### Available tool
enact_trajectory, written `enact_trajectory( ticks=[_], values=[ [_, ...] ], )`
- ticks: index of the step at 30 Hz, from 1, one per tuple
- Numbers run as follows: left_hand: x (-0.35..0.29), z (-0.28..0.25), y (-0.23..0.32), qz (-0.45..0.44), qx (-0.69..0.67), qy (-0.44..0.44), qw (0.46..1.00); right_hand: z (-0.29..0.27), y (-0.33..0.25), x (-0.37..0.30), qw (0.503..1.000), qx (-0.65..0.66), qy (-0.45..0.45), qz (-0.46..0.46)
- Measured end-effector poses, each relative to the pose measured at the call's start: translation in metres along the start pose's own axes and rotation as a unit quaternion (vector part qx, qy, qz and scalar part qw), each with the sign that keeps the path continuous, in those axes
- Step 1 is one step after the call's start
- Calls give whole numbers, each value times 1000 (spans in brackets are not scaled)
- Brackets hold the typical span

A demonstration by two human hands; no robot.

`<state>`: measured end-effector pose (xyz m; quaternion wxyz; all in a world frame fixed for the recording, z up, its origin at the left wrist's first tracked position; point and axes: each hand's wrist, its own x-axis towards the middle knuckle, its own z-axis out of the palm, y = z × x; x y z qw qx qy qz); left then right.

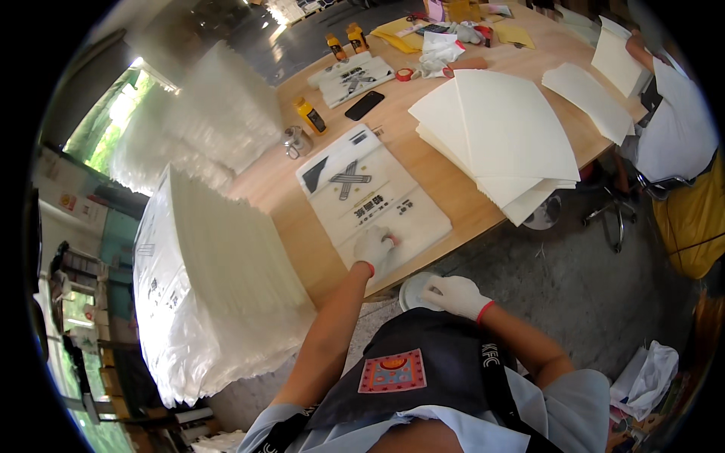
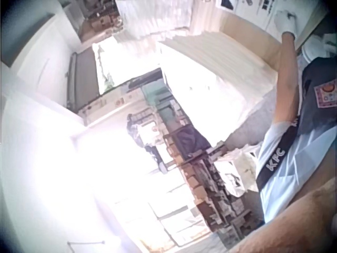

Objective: The person repeatedly picks up sheets of white paper from a stack on a table and places them into a clear plastic bag. The process is repeated continuously throughout the video.

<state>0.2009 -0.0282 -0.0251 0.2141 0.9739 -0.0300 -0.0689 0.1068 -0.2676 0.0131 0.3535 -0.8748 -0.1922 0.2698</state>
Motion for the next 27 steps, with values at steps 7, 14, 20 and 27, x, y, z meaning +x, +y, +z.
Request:
enact_trajectory(
  ticks=[7, 14, 20, 27],
  values=[
    [-1, -12, -9, 25, -132, 75, 988, -21, -8, 71, 967, 252, 4, 35],
    [33, -36, -37, 88, -529, 244, 808, -20, -11, 152, 989, 19, 145, -25],
    [4, -113, 35, 73, -562, 170, 806, -65, -3, 80, 991, 57, 66, 99],
    [-49, -83, 141, 303, -198, 74, 929, -38, -26, 80, 974, -54, 190, -110]
  ],
)
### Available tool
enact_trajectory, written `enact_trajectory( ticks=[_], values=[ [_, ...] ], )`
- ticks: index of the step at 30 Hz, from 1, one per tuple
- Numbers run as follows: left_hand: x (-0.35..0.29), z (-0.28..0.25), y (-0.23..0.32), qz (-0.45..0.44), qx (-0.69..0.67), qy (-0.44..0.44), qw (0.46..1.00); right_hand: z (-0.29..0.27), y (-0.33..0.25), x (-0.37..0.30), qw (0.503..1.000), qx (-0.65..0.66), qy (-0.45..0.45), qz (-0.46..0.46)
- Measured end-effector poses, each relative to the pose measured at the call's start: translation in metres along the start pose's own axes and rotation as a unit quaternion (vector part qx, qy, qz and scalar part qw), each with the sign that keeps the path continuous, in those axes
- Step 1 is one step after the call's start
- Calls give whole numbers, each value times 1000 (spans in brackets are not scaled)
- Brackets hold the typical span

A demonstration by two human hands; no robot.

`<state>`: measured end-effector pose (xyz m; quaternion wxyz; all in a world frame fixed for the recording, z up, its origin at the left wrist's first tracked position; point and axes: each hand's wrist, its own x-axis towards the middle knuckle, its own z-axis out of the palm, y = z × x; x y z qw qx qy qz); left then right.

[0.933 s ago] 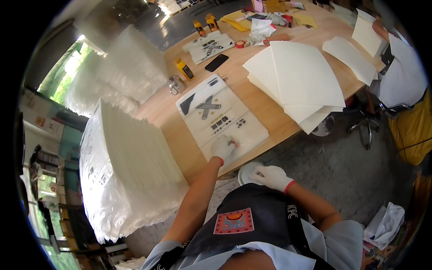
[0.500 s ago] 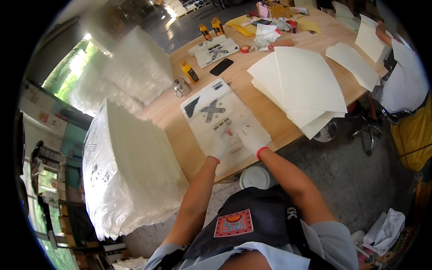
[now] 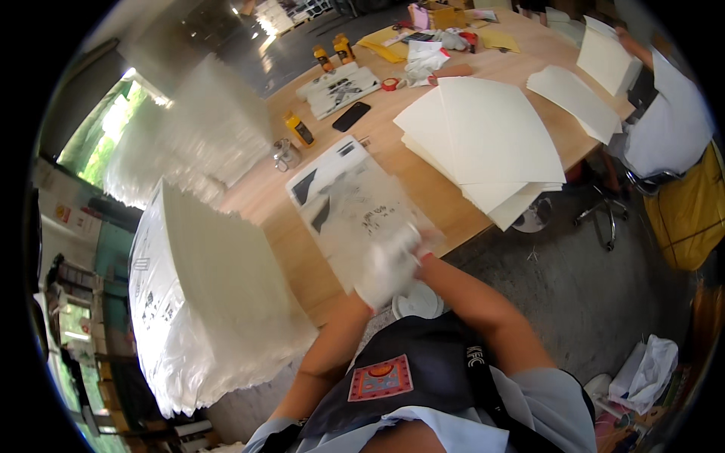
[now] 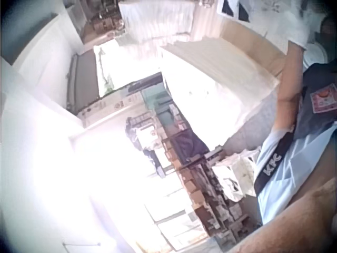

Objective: The person repeatedly picks up sheets of white paper from a stack on a table and places them into a clear plastic bag. The process is repeated continuously throughout the video.

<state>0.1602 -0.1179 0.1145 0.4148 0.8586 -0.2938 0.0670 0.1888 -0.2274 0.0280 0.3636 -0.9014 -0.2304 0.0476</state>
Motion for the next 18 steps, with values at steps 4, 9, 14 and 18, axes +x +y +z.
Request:
enact_trajectory(
  ticks=[4, 9, 14, 18],
  values=[
    [-34, 5, 50, 67, -33, -27, 997, 1, 4, -32, 997, -29, -30, -57],
    [-36, 14, -9, -28, -75, 59, 995, -29, 19, 12, 993, -72, -14, -96],
    [-55, 7, -62, -257, -220, 170, 926, -136, 35, 3, 987, -131, 86, -41],
    [-34, 12, -57, -273, -239, 122, 924, -159, 76, 19, 936, -331, 114, 40]
  ],
)
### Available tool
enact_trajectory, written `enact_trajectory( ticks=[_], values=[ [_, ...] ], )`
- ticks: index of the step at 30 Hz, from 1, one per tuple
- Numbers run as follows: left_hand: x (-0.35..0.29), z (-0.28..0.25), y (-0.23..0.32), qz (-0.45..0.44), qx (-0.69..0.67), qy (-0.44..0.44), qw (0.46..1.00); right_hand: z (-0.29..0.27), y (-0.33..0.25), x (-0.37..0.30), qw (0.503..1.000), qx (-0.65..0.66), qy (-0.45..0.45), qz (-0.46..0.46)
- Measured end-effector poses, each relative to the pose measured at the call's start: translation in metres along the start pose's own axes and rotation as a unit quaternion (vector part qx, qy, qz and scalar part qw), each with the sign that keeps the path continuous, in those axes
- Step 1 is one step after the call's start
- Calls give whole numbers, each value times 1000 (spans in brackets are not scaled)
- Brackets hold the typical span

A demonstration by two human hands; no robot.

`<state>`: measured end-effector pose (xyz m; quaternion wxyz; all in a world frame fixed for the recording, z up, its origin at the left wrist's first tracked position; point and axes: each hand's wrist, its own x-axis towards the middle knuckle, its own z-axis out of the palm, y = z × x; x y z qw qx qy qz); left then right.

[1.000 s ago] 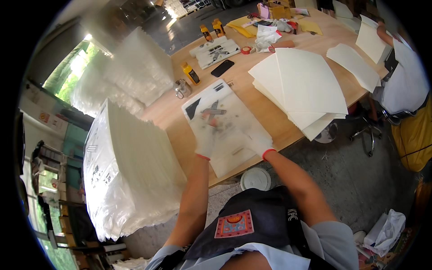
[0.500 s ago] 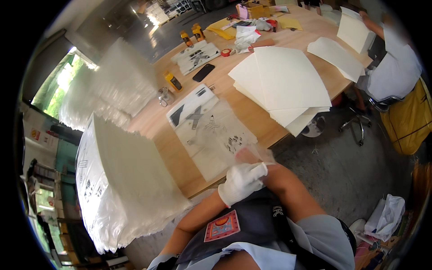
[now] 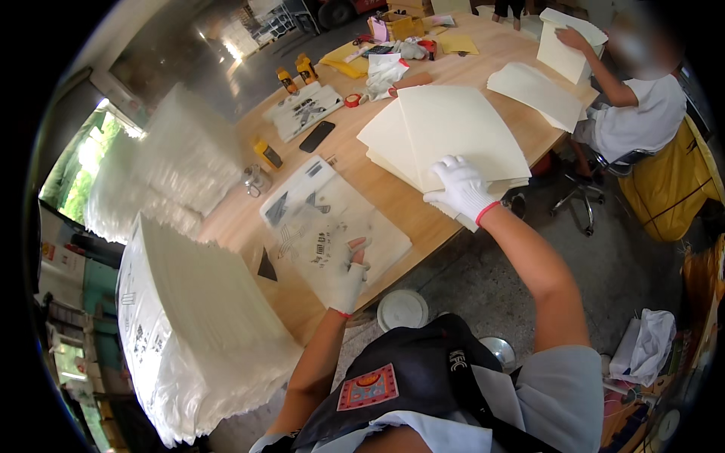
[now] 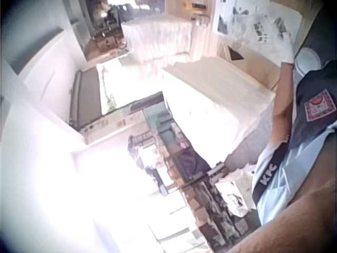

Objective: The person repeatedly picks up sheets of white paper from a stack on a table and places them into a clear plastic bag. The process is repeated continuously throughout the video.

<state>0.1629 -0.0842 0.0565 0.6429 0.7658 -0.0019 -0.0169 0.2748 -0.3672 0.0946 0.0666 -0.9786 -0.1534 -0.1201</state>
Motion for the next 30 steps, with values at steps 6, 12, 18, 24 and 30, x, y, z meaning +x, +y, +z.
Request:
enact_trajectory(
  ticks=[6, 12, 18, 24, 30],
  values=[
    [27, 19, 3, 17, -24, -85, 996, 16, 9, 10, 994, -64, 9, -88],
    [41, 46, 34, -1, -44, -172, 984, 8, 32, 20, 962, -131, 99, -220],
    [66, 51, -3, -236, -567, -174, 770, -57, -87, -72, 974, 108, -89, -179],
    [29, -37, 64, -203, -72, -168, 962, -36, -45, -125, 942, 274, 116, 158],
    [5, -1, 51, -39, 67, -169, 983, 17, -49, -109, 592, 791, -51, 146]
  ],
)
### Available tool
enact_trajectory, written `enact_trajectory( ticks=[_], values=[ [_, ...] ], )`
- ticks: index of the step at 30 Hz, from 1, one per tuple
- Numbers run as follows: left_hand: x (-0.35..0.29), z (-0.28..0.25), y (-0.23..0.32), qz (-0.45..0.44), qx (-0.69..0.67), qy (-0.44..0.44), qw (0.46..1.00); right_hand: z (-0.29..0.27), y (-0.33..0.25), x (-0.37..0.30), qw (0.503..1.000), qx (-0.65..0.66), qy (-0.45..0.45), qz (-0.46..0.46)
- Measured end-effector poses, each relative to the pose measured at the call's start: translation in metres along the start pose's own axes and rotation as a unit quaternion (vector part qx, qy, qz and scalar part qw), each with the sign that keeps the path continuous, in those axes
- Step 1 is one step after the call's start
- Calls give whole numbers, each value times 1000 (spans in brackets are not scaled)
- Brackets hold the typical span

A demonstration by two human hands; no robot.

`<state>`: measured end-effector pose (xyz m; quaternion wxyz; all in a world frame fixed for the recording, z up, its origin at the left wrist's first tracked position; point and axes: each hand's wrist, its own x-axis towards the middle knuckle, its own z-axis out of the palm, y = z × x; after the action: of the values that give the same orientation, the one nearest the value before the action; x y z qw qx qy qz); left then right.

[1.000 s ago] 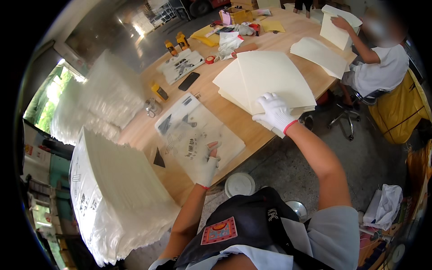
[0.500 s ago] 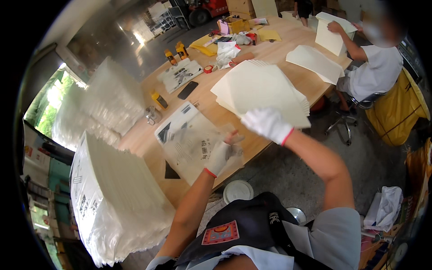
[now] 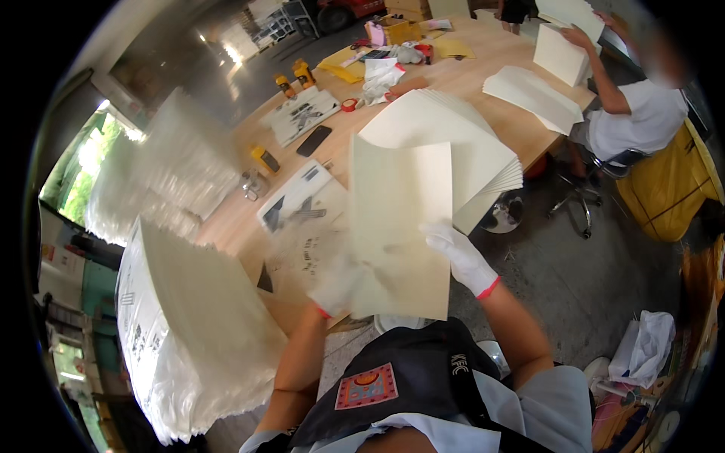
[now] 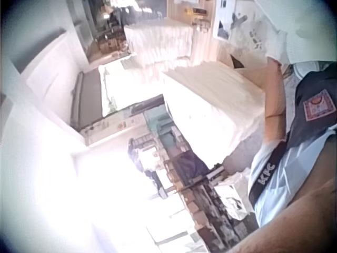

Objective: The person repeatedly picks up sheets of white paper from a stack on a table and places them into a clear plastic bag. The process is repeated continuously throughout the video.

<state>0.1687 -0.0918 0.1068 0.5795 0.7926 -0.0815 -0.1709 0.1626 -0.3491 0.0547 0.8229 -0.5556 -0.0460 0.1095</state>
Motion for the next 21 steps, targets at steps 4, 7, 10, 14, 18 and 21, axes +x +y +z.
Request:
enact_trajectory(
  ticks=[4, 7, 10, 14, 18, 21],
  values=[
    [-14, 67, 19, 31, 347, -24, 937, 42, -1, 6, 956, -284, 56, -46],
    [-15, 58, 25, -36, 277, -108, 954, 53, -13, 3, 908, -406, 71, -71],
    [-16, 2, -8, 222, 208, 122, 945, 50, -37, -3, 868, -478, 36, -128],
    [-45, -89, 27, 86, -415, 191, 886, 65, -81, -13, 710, -674, -101, -179],
    [-70, -98, 46, 165, -213, 149, 951, 83, -78, -1, 572, -745, -198, -280],
    [-86, -40, 34, 96, -133, 23, 986, 98, -65, 23, 582, -750, -279, -147]
  ],
)
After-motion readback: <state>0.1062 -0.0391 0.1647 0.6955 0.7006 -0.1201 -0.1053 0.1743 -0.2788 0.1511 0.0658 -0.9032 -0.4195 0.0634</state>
